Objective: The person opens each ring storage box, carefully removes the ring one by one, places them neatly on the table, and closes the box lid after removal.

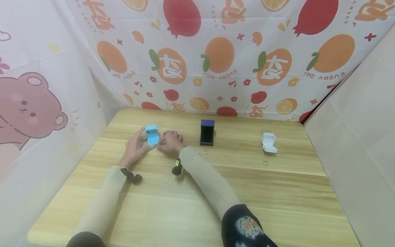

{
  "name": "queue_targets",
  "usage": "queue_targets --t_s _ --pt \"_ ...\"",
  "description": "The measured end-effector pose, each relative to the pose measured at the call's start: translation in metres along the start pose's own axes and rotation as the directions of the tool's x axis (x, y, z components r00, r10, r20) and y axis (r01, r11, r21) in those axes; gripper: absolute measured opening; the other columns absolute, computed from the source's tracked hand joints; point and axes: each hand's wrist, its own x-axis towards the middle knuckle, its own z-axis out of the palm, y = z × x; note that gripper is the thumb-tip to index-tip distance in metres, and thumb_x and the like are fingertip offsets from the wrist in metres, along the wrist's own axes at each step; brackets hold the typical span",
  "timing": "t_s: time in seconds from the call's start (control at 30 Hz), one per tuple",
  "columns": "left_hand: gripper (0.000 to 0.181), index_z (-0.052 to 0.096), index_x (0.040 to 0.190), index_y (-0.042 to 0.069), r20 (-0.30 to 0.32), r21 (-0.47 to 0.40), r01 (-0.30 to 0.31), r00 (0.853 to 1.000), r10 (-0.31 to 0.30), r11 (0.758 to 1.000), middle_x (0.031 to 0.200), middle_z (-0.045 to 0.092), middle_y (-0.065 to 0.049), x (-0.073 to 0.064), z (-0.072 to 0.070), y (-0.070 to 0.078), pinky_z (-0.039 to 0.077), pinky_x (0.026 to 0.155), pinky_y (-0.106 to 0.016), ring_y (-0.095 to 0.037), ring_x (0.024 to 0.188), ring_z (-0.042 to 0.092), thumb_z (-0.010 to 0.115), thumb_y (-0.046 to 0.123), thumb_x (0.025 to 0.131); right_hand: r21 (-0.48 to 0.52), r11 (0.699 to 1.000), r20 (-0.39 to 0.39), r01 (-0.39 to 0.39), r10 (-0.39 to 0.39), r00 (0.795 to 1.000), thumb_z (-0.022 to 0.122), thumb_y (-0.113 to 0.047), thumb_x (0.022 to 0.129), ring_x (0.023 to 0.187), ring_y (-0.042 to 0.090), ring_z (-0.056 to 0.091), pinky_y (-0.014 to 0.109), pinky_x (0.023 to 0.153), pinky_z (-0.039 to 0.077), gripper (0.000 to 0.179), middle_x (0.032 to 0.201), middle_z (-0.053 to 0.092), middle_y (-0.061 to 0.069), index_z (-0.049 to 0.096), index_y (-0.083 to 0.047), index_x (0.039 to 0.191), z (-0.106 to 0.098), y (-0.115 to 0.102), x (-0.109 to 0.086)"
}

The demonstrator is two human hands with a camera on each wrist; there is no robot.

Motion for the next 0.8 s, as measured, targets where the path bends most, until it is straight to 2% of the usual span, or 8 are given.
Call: queue_targets --t_s 0.2,0.8 --pt "0.097 0.024 0.163 0.027 -0.010 -0.013 -0.006 1.000 0.005 1.000 0.140 0.062 -0.021 -0.0003 -0.0015 0.0023 0.012 0.112 -0.062 -0.043 0.133 0.037 0.083 0.031 0.086 0.001 1.000 -0.018 -0.016 0.016 1.000 0.069 -0.039 0.096 0.152 0.035 0.023 0.060 0.114 0.019 0.016 0.162 0.041 0.003 0.076 -0.033 0.083 0.0024 0.0009 0.0011" --pt "0.098 0.023 0.163 0.027 -0.002 -0.024 0.008 1.000 -0.008 1.000 0.141 0.062 -0.020 -0.0014 -0.0015 0.0028 0.012 0.112 -0.062 -0.042 0.133 0.037 0.083 0.031 0.085 0.014 1.000 -0.043 -0.021 0.021 0.999 0.070 -0.040 0.095 0.153 0.034 0.023 0.060 0.116 0.018 0.014 0.162 0.041 0.002 0.078 -0.034 0.085 0.0046 0.0000 -0.0016"
